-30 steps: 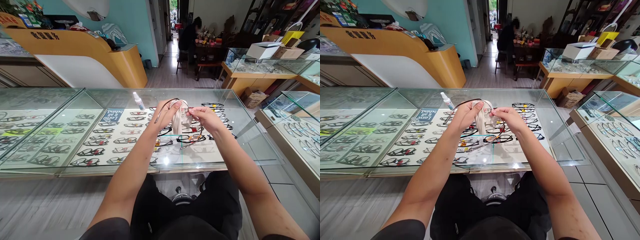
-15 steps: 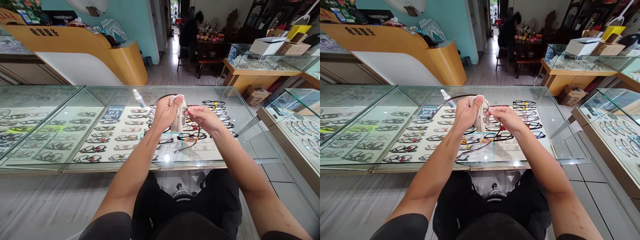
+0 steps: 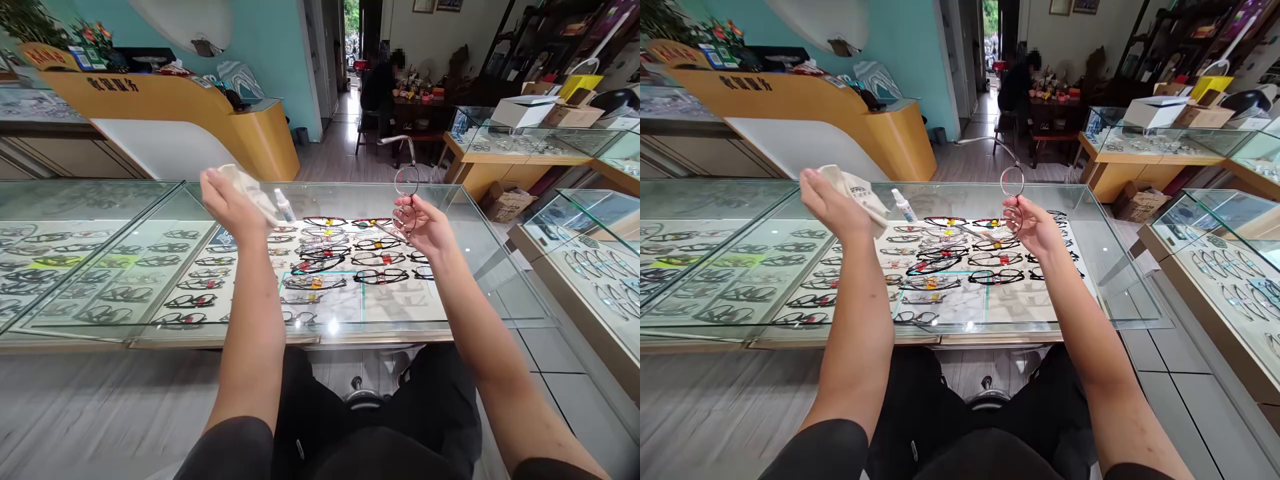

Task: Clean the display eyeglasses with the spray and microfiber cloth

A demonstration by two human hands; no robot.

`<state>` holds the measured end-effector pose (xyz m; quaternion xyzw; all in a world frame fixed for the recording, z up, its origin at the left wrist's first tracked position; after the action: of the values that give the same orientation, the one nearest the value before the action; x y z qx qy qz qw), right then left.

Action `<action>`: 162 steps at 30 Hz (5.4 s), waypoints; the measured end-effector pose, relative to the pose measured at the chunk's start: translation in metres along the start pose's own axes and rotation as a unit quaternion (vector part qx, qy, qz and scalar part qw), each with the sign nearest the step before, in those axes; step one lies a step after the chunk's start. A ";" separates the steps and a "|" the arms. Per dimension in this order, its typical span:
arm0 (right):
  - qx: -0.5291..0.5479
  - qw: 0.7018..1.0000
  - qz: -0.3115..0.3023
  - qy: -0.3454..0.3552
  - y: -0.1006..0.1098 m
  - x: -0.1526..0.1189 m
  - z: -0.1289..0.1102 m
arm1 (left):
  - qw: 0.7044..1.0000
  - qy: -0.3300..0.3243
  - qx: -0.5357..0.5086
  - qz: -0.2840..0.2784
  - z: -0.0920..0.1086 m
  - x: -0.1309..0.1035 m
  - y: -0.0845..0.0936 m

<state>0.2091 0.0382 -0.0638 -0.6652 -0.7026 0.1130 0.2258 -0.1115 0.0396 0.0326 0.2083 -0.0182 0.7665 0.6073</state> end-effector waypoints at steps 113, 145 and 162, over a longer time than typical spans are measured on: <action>-0.352 0.803 0.033 0.479 -0.090 -0.009 -0.147 | 0.908 -0.346 0.015 0.238 0.108 -0.027 -0.046; -0.439 0.762 0.064 0.473 -0.085 -0.001 -0.142 | 0.942 -0.297 -0.041 0.154 0.078 0.011 -0.060; -0.382 0.837 0.031 0.390 -0.072 0.025 -0.128 | 0.900 -0.366 0.022 0.235 0.095 -0.024 -0.070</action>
<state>0.2051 0.0379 0.0845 -0.7094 -0.5226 -0.4259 0.2054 -0.0136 0.0095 0.0951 0.4773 -0.2710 0.7569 0.3548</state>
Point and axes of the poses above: each hand's wrist, its own x-axis towards the middle knuckle, its own y-axis out of the back of the hand, z = x × y, the point moved 8 cm from there along x, towards the middle knuckle, and after that the axes turned 9 degrees about y, right-handed, at the moved point
